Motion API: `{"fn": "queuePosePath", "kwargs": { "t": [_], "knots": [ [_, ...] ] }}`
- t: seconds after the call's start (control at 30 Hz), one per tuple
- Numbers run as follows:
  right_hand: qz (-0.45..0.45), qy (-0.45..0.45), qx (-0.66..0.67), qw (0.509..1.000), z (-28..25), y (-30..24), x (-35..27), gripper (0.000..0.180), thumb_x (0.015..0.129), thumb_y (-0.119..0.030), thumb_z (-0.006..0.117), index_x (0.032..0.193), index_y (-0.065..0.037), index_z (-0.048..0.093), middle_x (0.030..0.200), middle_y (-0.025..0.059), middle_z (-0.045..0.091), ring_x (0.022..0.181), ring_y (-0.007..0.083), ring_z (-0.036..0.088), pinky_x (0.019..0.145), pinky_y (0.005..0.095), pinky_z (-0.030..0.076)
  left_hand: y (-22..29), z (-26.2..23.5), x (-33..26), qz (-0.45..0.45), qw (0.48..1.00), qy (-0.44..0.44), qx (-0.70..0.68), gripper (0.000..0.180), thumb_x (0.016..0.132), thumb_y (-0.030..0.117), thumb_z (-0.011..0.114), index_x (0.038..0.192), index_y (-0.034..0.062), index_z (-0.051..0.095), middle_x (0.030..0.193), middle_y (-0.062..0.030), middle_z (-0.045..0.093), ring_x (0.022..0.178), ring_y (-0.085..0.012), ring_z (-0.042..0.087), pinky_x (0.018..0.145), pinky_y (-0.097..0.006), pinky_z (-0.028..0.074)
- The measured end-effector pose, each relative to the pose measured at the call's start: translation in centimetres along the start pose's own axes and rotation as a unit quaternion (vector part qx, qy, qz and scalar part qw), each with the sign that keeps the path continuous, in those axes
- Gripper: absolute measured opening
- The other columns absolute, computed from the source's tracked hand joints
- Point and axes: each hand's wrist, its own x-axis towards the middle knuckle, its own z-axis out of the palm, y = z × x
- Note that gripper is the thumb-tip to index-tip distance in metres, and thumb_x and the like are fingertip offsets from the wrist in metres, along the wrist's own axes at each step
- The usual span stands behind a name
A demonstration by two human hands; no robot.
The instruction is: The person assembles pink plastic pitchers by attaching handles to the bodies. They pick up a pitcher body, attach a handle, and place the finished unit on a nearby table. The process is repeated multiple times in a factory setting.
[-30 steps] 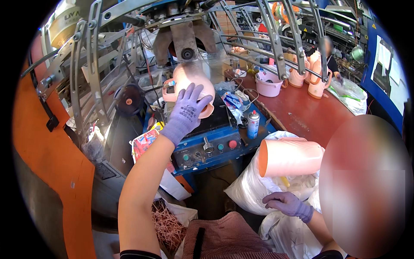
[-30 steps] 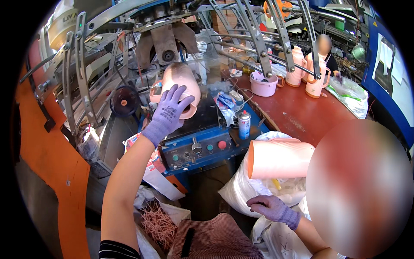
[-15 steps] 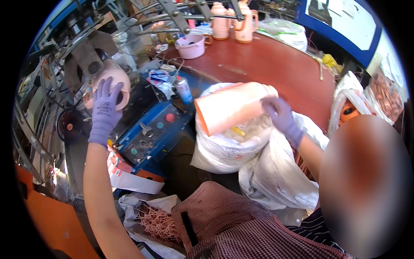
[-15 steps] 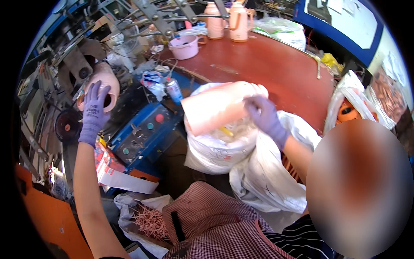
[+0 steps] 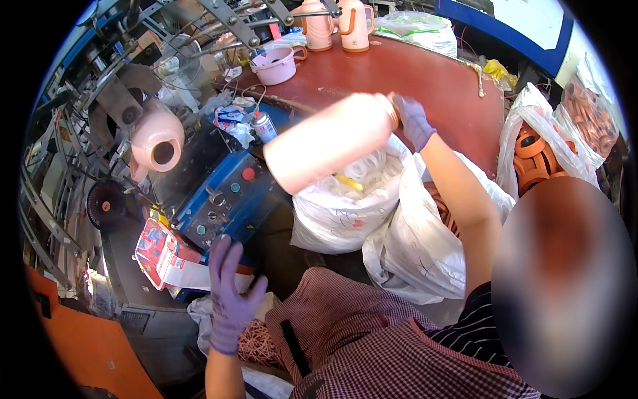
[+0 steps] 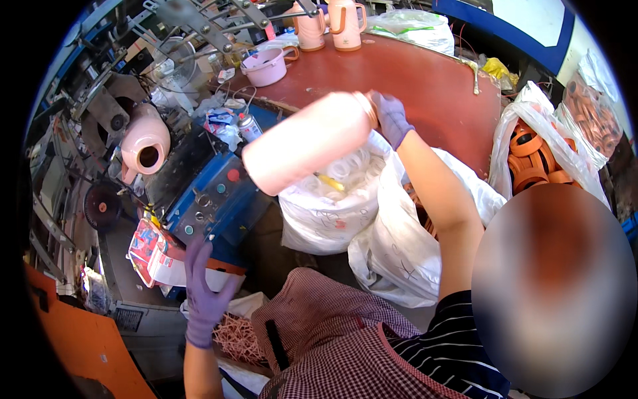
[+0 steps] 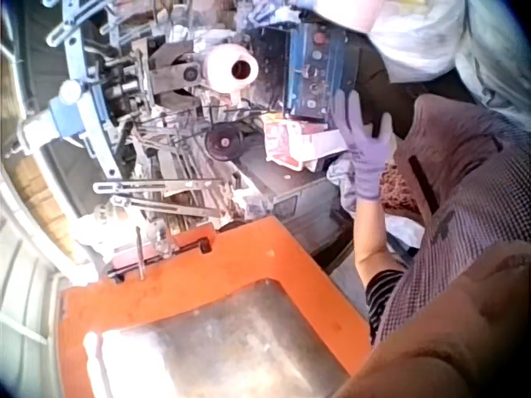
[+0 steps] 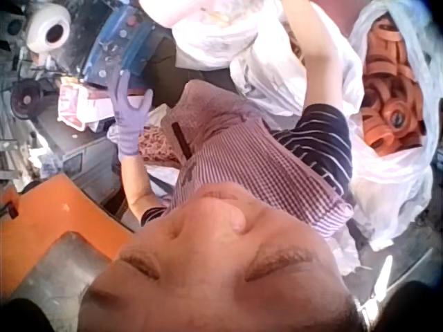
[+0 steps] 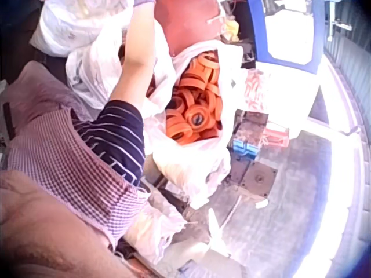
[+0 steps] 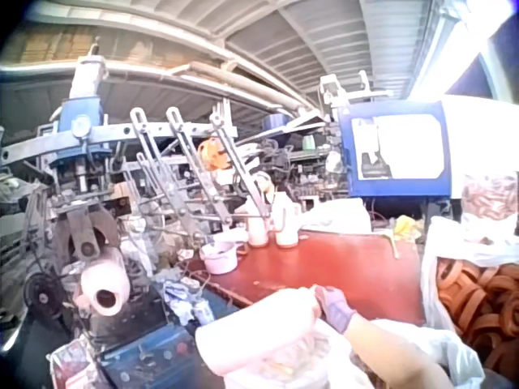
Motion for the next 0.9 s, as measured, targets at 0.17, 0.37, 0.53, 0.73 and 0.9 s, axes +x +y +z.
{"fn": "queuePosePath", "kwargs": {
  "t": [0.17,0.37,0.53,0.73,0.9],
  "knots": [
    [-0.324,-0.129,-0.177,0.920,8.9,-11.6,-13.9,0.030,0.092,-0.026,0.067,0.106,0.001,0.068,0.125,0.0147,0.062,0.111,0.0211,0.059,0.093,0.0342,0.049,4.3,-3.0,-0.5,-0.029,0.995,0.089,-0.021,0.076,0.071,0.007,0.078,0.139,-0.0007,0.045,0.144,-0.0218,0.045,0.135,-0.0406,0.043,0.112,-0.048,0.035],
    [-0.458,-0.417,-0.160,0.769,8.5,-15.2,-29.0,0.030,0.085,-0.021,0.074,0.111,-0.007,0.067,0.139,0.0218,0.050,0.126,0.0385,0.052,0.102,0.0435,0.045,10.6,-3.0,5.3,0.008,0.988,0.017,-0.155,0.110,0.059,0.026,0.090,0.148,-0.0040,0.034,0.145,-0.0203,0.046,0.136,-0.0332,0.045,0.113,-0.041,0.034],
    [-0.132,-0.421,-0.285,0.851,4.0,-12.9,-30.4,0.040,0.089,-0.037,0.071,0.115,-0.007,0.065,0.116,0.0154,0.066,0.109,0.0302,0.064,0.096,0.0380,0.049,6.3,3.1,-1.9,-0.163,0.935,-0.066,-0.309,0.092,0.065,0.011,0.076,0.146,-0.0054,0.036,0.141,-0.0183,0.049,0.128,-0.0280,0.051,0.108,-0.038,0.041],
    [-0.236,0.032,-0.699,0.674,-21.2,-14.3,-19.7,0.023,0.088,-0.012,0.065,0.109,-0.006,0.067,0.104,0.0146,0.068,0.097,0.0320,0.065,0.088,0.0402,0.052,1.2,-1.2,-4.6,-0.271,0.884,-0.097,-0.370,0.085,0.069,0.020,0.072,0.144,-0.0023,0.039,0.136,-0.0155,0.050,0.127,-0.0267,0.048,0.109,-0.039,0.038],
    [-0.154,0.189,-0.849,0.468,-49.5,-13.1,-23.7,0.058,0.088,-0.021,0.061,0.144,-0.012,0.047,0.107,0.0194,0.071,0.093,0.0380,0.069,0.076,0.0474,0.057,-0.7,-1.7,-6.7,-0.269,0.890,-0.100,-0.355,0.084,0.064,0.029,0.081,0.134,0.0018,0.045,0.128,-0.0117,0.054,0.119,-0.0248,0.052,0.105,-0.038,0.040]
  ]
}}
